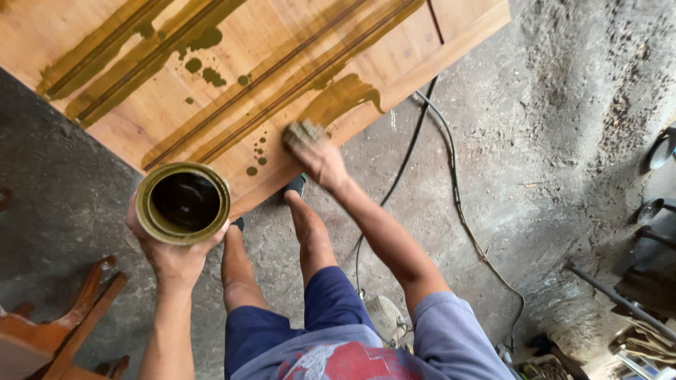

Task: The person applies a dark wood stain to a large wooden board using a cloth. They repeatedly dip the cloth into a can of stain and wipe it onto the board's surface in vertical strokes, covering the grain and existing darker lines.

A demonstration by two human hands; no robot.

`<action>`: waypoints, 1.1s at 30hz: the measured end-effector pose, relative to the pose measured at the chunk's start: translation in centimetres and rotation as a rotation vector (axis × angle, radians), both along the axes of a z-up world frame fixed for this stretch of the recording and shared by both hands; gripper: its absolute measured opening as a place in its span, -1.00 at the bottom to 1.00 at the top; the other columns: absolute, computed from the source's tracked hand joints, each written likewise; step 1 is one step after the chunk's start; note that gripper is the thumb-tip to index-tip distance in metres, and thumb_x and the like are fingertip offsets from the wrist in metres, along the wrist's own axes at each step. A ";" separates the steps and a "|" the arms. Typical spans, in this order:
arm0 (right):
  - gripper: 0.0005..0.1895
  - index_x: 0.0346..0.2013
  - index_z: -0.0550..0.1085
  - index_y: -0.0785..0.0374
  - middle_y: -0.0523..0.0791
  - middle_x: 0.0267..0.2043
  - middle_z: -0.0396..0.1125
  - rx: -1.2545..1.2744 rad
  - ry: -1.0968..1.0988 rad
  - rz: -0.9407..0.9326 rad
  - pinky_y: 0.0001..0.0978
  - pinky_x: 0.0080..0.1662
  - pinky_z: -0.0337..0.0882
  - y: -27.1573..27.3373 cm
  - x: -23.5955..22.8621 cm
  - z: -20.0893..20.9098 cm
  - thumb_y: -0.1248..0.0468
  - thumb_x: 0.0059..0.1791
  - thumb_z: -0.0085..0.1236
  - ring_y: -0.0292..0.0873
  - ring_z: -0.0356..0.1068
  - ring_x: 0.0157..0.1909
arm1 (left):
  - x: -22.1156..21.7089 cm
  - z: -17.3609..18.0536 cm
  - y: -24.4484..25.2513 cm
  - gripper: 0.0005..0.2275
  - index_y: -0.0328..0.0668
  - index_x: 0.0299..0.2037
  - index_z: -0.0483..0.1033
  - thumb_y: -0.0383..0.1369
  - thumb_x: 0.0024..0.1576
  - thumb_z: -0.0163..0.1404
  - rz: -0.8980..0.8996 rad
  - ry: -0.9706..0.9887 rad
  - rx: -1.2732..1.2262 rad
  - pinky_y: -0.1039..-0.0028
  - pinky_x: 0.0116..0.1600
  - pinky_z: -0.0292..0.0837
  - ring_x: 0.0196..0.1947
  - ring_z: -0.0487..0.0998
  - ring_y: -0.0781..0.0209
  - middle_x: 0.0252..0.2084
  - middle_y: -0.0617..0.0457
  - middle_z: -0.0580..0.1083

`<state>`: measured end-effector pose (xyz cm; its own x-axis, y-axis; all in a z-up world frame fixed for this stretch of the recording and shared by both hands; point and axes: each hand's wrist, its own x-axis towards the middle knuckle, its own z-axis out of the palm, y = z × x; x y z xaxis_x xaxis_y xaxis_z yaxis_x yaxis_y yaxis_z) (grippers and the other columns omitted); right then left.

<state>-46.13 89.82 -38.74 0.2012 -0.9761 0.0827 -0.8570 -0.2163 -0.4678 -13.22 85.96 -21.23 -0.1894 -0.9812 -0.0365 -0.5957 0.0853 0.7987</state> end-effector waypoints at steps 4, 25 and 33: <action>-0.50 0.28 0.42 0.19 0.01 0.36 0.26 0.120 -0.006 0.148 -0.05 0.39 0.26 -1.7 -4.8 0.2 0.41 0.03 -0.06 0.08 0.24 0.40 | 0.2 0.4 -0.3 0.04 -0.17 0.49 -0.11 0.03 -0.05 0.38 0.022 0.040 0.047 0.07 0.55 0.18 0.44 0.25 -0.04 0.41 -0.16 0.14; -0.21 0.41 0.30 0.06 -0.09 0.56 0.05 -0.268 0.010 -0.589 0.01 0.60 -0.05 -7.2 -11.4 -3.7 0.59 -0.11 -0.20 0.05 -0.08 0.64 | -1.7 0.0 -2.4 -0.01 -0.26 0.50 0.01 -0.01 -0.03 0.39 0.098 0.158 0.079 0.22 0.48 0.22 0.35 0.31 0.09 0.41 -0.08 0.23; -0.46 0.40 0.30 0.22 0.07 0.51 0.08 0.034 0.151 -0.137 0.11 0.52 0.01 -4.0 -10.2 -3.5 0.44 0.09 -0.01 0.16 0.00 0.56 | 2.0 1.7 -2.2 -0.19 -0.29 0.40 0.21 -0.15 0.04 0.43 0.185 0.229 0.172 0.32 0.42 0.37 0.20 0.42 0.20 0.29 -0.01 0.38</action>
